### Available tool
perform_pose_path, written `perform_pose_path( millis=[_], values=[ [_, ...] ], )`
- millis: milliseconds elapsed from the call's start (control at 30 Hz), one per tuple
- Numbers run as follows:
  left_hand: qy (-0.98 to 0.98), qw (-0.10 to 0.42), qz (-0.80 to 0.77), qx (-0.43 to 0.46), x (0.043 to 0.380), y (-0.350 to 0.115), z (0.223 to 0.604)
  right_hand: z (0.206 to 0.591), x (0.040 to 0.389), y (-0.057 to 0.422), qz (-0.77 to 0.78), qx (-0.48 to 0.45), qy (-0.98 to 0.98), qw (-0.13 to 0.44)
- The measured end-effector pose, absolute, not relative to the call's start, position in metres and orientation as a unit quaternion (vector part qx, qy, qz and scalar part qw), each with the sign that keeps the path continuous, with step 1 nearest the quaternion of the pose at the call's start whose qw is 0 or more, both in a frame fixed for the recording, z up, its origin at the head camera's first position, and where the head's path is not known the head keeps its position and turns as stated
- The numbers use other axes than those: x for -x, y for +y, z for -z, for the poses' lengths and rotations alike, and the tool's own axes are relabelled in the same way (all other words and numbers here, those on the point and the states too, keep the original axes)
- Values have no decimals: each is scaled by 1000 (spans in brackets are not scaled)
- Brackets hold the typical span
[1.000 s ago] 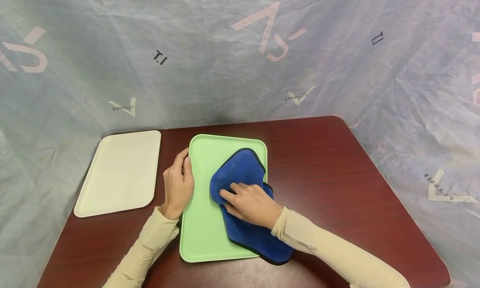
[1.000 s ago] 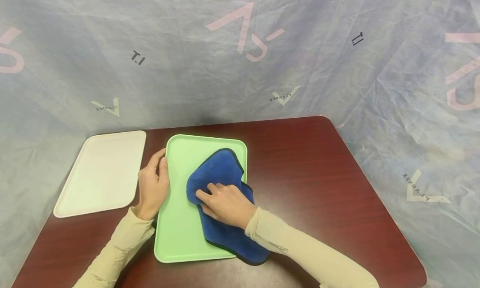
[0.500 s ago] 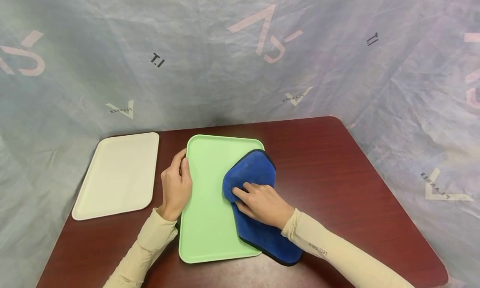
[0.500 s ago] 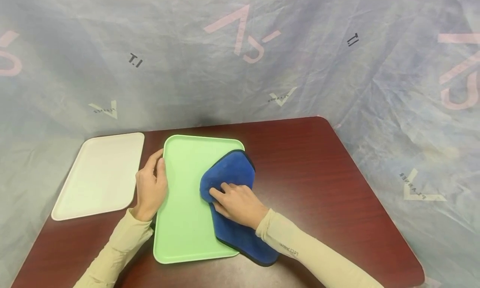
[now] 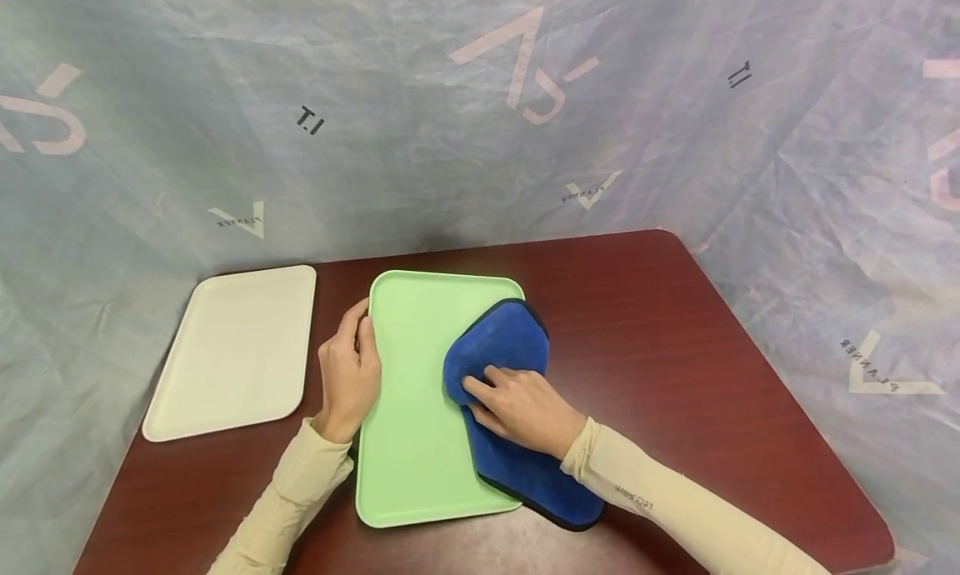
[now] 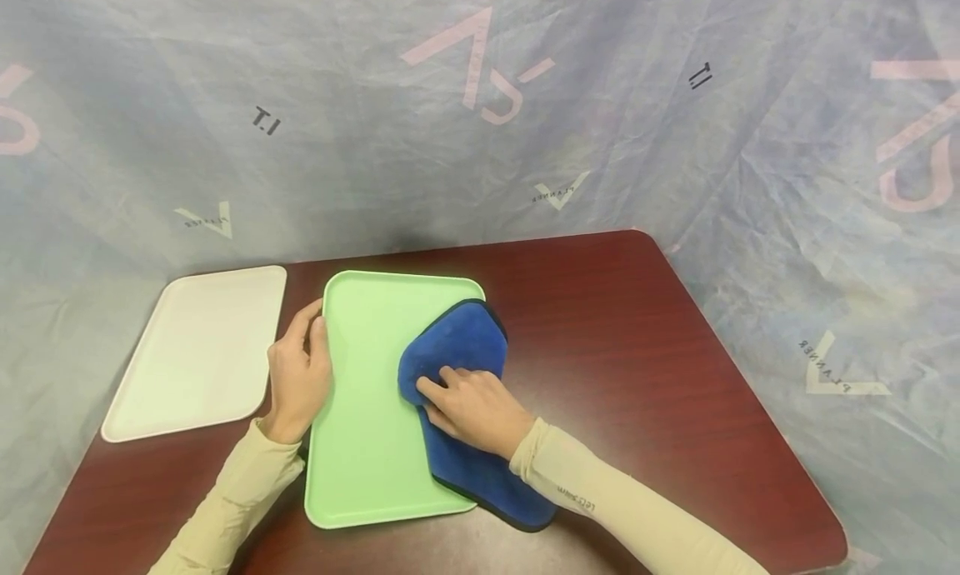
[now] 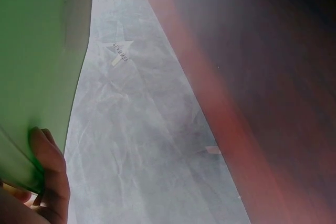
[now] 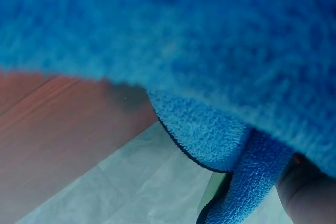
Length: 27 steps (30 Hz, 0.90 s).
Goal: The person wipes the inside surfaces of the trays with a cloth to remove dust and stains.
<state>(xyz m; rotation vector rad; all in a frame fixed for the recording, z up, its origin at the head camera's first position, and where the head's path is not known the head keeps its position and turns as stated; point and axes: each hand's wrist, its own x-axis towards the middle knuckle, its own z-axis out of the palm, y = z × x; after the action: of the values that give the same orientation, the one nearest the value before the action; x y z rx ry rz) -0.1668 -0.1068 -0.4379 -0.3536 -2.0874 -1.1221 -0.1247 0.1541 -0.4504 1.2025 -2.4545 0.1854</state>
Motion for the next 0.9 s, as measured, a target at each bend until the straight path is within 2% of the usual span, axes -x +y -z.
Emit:
perform_pose_path(
  millis=[900],
  values=[
    [-816, 361, 431, 131, 164, -103, 433, 449, 115, 131, -49, -453, -867, 203]
  ],
)
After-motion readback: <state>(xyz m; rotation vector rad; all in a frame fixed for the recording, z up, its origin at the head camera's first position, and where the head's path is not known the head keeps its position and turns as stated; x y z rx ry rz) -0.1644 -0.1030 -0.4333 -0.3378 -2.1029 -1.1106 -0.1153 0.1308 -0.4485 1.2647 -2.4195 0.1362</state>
